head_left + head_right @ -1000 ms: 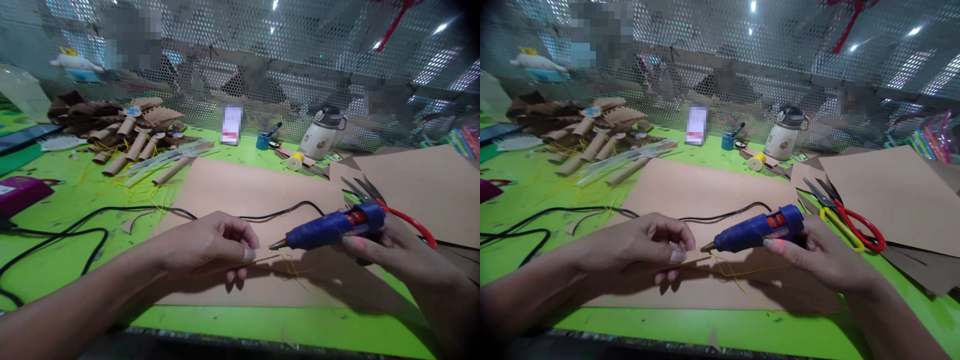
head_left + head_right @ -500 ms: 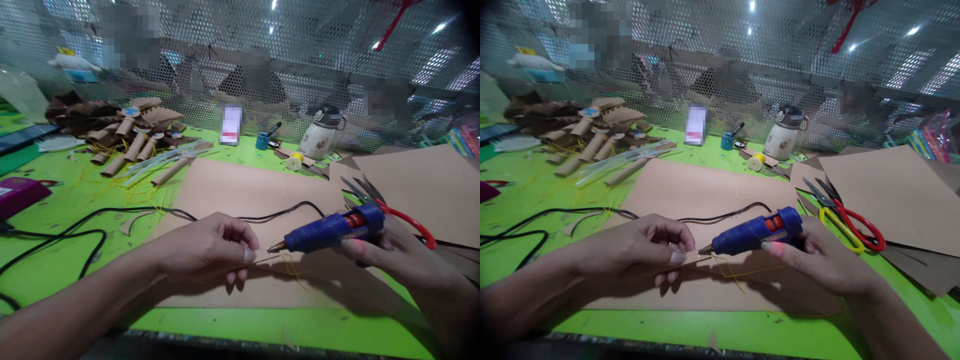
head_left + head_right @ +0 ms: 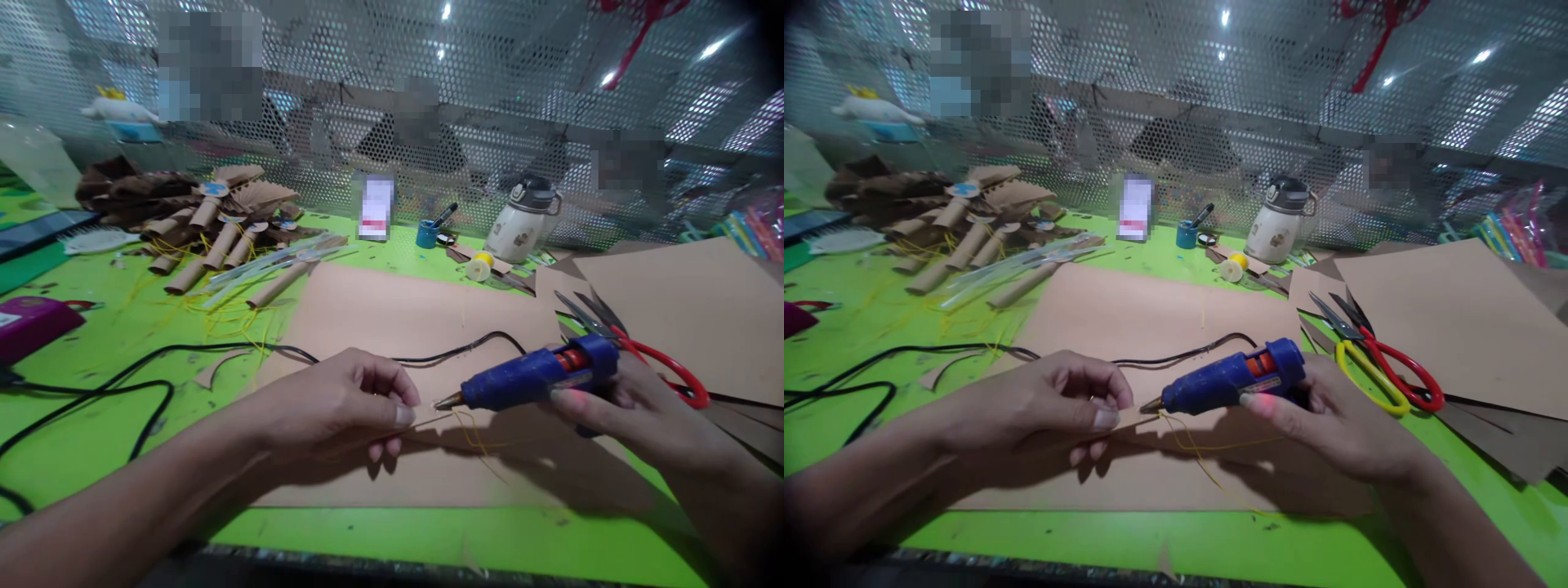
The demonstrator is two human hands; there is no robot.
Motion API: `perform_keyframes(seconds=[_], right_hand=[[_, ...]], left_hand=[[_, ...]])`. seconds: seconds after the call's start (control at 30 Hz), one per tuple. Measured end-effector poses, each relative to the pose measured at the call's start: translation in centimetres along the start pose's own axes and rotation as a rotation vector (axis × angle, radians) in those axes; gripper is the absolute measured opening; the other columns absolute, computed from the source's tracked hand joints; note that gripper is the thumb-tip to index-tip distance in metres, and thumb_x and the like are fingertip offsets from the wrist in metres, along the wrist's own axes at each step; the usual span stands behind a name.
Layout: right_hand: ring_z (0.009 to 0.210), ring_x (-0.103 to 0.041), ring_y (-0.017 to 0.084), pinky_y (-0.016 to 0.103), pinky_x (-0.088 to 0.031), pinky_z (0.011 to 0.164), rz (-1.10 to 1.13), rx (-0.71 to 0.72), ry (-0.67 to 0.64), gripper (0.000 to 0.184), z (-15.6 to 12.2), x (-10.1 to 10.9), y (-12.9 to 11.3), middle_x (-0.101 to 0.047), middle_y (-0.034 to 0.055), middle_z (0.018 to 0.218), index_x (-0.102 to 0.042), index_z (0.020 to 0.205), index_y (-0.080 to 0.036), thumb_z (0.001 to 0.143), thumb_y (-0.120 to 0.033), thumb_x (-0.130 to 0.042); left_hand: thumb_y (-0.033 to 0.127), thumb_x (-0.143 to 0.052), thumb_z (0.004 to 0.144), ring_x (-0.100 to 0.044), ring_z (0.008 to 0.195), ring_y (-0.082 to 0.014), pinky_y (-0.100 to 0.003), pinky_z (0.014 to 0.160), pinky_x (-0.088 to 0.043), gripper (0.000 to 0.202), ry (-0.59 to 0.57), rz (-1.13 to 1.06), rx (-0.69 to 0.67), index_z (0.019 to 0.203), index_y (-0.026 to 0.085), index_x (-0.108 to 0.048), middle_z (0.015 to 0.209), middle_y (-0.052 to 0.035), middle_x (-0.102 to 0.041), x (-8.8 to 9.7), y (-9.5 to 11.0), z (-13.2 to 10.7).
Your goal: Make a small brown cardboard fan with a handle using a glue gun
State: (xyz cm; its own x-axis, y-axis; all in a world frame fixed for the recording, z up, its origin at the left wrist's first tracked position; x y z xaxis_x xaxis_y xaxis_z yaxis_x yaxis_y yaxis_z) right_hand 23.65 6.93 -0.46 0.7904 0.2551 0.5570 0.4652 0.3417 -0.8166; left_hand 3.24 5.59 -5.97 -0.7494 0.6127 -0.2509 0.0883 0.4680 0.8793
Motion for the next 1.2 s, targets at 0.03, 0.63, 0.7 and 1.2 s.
perform_keyframes(seconds=[0.03,0.63,0.7,1.2], right_hand=[[0.049,-0.045,0.011,0.019,-0.037,0.042,0.006,0.005,0.007,0.013,0.0,0.0,-0.1,-0.049,-0.0044,0.055,-0.065,0.077,-0.023,0.08,-0.036,-0.064],[0.056,-0.053,0.013,0.02,-0.041,0.047,0.055,-0.018,-0.055,0.014,0.2,-0.6,0.8,-0.059,-0.0021,0.064,-0.065,0.078,-0.025,0.083,-0.037,-0.06],[0.057,-0.053,0.012,0.019,-0.04,0.046,0.069,-0.017,-0.067,0.012,0.3,-0.9,0.6,-0.06,-0.0026,0.066,-0.066,0.08,-0.026,0.082,-0.036,-0.062],[0.062,-0.054,0.013,0.019,-0.041,0.051,0.236,-0.134,-0.129,0.023,0.0,-0.5,2.3,-0.058,0.0003,0.067,-0.066,0.076,-0.022,0.079,-0.045,-0.064]], left_hand=[[0.022,-0.066,0.075,-0.056,0.054,-0.0129,-0.031,0.059,-0.051,0.013,-0.003,0.003,-0.002,0.083,0.012,-0.062,0.062,-0.0046,-0.064,0.0,0.0,0.0],[0.025,-0.067,0.076,-0.056,0.054,-0.013,-0.033,0.061,-0.051,0.016,-0.001,0.028,-0.001,0.083,0.011,-0.062,0.059,-0.0039,-0.062,0.0,-0.1,0.0],[0.025,-0.067,0.077,-0.056,0.055,-0.0131,-0.033,0.061,-0.051,0.016,-0.011,0.024,-0.003,0.084,0.012,-0.062,0.059,-0.0041,-0.062,0.1,-0.3,0.1],[0.025,-0.068,0.075,-0.057,0.053,-0.0135,-0.031,0.059,-0.051,0.016,-0.014,0.047,0.025,0.082,0.012,-0.061,0.059,-0.0049,-0.064,-0.1,-0.1,0.0]])
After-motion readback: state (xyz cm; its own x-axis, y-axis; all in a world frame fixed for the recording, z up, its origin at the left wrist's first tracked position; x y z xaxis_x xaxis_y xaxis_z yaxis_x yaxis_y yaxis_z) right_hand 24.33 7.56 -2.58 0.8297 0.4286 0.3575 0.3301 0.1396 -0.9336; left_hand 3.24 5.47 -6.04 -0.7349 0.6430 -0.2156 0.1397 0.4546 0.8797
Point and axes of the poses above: each hand's wrist, its own z-axis towards the middle knuckle, its own x-axis out of the back of the hand, y = z × x, the point moved 9 cm from there along z, towards the middle knuckle
